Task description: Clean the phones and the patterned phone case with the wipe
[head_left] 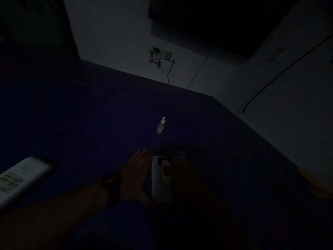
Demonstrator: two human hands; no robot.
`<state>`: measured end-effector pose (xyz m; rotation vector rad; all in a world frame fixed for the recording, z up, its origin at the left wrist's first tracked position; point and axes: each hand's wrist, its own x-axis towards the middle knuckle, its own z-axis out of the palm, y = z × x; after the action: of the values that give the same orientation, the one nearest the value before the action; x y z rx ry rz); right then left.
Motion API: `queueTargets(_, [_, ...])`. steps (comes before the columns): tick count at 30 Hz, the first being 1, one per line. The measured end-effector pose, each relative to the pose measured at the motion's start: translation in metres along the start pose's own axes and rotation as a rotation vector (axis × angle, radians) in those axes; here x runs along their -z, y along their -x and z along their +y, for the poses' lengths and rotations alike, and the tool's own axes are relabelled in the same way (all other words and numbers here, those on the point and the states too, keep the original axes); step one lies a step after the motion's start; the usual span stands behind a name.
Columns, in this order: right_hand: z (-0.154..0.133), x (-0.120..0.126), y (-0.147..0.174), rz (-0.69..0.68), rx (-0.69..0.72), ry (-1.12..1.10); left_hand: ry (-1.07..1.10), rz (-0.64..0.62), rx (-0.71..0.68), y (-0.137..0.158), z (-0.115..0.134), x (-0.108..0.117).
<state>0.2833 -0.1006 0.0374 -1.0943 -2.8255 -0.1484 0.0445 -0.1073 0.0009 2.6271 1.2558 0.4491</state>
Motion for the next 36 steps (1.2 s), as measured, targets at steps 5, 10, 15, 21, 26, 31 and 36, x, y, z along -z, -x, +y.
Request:
queueTargets(5, [-0.001, 0.018, -0.003, -0.108, -0.051, 0.048, 0.010, 0.004, 0.003, 0.000, 0.000, -0.002])
queueTargets(10, [-0.008, 0.020, -0.004, -0.193, -0.035, -0.019, -0.001, 0.004, 0.014, 0.000, 0.001, -0.002])
queueTargets(15, [-0.011, 0.015, -0.002, -0.152, -0.078, -0.022, -0.010, -0.030, 0.021, 0.000, 0.001, -0.001])
queueTargets(21, [-0.019, 0.018, -0.010, -0.180, -0.127, 0.028, -0.001, 0.036, -0.027, 0.001, -0.003, -0.008])
queueTargets(26, [-0.015, 0.023, -0.009, -0.191, -0.131, -0.073, 0.001, 0.030, -0.016, 0.000, -0.003, -0.008])
queueTargets(31, [-0.004, 0.015, 0.002, -0.148, -0.006, -0.157, 0.004, -0.008, 0.000, -0.001, -0.002, -0.005])
queueTargets(36, [-0.014, 0.005, 0.001, -0.195, 0.145, -0.173, 0.004, 0.004, -0.011, 0.000, -0.002, -0.004])
